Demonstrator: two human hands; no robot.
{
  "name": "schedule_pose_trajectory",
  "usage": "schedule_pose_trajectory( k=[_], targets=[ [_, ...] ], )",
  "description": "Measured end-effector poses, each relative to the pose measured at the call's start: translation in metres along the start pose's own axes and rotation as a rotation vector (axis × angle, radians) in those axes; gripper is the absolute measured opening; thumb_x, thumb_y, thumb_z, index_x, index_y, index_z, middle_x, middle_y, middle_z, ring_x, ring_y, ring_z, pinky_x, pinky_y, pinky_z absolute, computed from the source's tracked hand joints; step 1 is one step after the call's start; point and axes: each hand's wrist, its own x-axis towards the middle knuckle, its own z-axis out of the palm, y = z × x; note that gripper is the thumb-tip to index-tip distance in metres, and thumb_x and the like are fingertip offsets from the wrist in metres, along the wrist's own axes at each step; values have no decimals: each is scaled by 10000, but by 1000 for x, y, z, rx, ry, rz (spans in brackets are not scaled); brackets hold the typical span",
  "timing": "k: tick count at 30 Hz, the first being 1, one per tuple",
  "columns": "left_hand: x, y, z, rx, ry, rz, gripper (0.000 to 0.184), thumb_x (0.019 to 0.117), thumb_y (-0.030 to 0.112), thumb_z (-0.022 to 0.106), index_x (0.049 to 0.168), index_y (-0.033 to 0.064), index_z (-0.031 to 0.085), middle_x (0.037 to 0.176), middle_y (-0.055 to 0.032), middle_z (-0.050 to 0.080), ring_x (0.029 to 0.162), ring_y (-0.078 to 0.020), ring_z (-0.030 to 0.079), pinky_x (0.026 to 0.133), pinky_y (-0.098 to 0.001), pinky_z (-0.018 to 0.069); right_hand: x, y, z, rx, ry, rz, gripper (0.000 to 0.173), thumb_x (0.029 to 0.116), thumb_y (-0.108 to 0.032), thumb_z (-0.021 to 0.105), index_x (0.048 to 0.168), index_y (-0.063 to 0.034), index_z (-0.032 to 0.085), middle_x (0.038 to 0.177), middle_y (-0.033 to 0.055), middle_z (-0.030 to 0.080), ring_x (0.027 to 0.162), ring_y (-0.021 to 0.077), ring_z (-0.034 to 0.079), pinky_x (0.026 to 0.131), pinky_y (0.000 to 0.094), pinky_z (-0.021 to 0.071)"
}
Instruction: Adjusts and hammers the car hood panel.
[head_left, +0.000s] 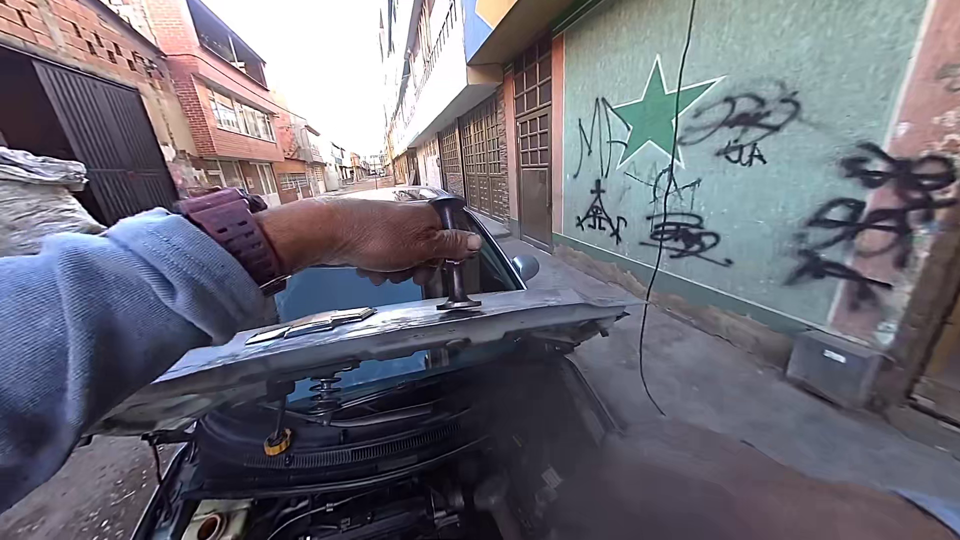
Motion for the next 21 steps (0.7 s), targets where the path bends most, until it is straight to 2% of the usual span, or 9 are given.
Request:
schedule_pose_trajectory(
  k=[3, 5, 8, 11, 13, 16, 17, 19, 21],
  targets=[
    [3, -3, 1, 27, 8, 11, 651, 1036, 640, 329, 867, 102, 654, 639, -19, 609, 482, -128, 532, 449, -273, 436, 11, 8, -23, -40, 168, 123, 284, 1038, -457, 538, 1114, -223, 679, 859, 29, 686, 764, 246, 697, 621, 520, 572],
    [0, 1, 2, 35, 61, 12, 650, 1044, 628, 335, 872, 90, 656, 647, -32, 612, 491, -132, 548, 459, -273, 457, 15, 2, -24, -77, 176, 187, 317, 1062, -413, 506, 1207, -168, 647, 980, 112, 696, 866, 337, 709, 692, 568, 564],
    [-18, 39, 18, 10, 182, -237, 549, 1083, 519, 360, 986, 55, 636, 772, -94, 571, 648, -202, 531, 661, -318, 465, 6, -9, -6, -6, -1, 28, 246, 1018, -341, 603, 1044, -127, 719, 846, 160, 694, 769, 401, 693, 579, 619, 506],
    [1, 3, 4, 49, 39, 71, 638, 1055, 606, 329, 880, 83, 651, 643, -30, 607, 484, -125, 544, 456, -272, 463, 9, 1, -23, 9, 127, 79, 258, 1012, -426, 596, 1074, -204, 713, 835, 48, 693, 747, 275, 695, 601, 553, 555],
    [3, -2, 3, 51, 43, 134, 653, 1055, 611, 325, 842, 86, 651, 616, -26, 585, 463, -124, 518, 438, -275, 433, 13, 4, -21, -59, 248, 154, 318, 1041, -483, 523, 1144, -219, 666, 865, 29, 676, 753, 246, 690, 607, 516, 570],
    [1, 3, 4, 117, 69, 150, 625, 1060, 596, 329, 853, 102, 652, 613, -16, 577, 455, -112, 515, 432, -264, 437, 4, -14, -5, 92, 32, 48, 271, 1033, -375, 572, 1062, -146, 715, 809, 121, 679, 733, 350, 685, 573, 592, 515],
    [0, 6, 7, 139, 79, 148, 625, 1065, 583, 337, 837, 95, 653, 606, -17, 569, 459, -111, 512, 442, -270, 435, 2, -17, -7, 124, -36, 23, 251, 1013, -365, 600, 1020, -152, 733, 788, 108, 672, 728, 334, 676, 572, 579, 498],
    [0, 8, 11, 170, 106, 160, 620, 1067, 576, 336, 822, 97, 644, 597, -10, 544, 471, -111, 502, 463, -280, 429, 5, -8, -19, 151, 55, 42, 293, 1028, -410, 584, 970, -156, 719, 756, 60, 663, 686, 265, 671, 563, 531, 526],
    [1, 3, 13, 117, 134, 194, 615, 1068, 575, 352, 802, 92, 626, 574, -17, 527, 444, -115, 483, 428, -277, 415, 12, 2, -28, 66, 148, 176, 294, 1055, -453, 515, 1103, -191, 641, 825, 25, 647, 726, 228, 665, 605, 493, 556]
  ],
)
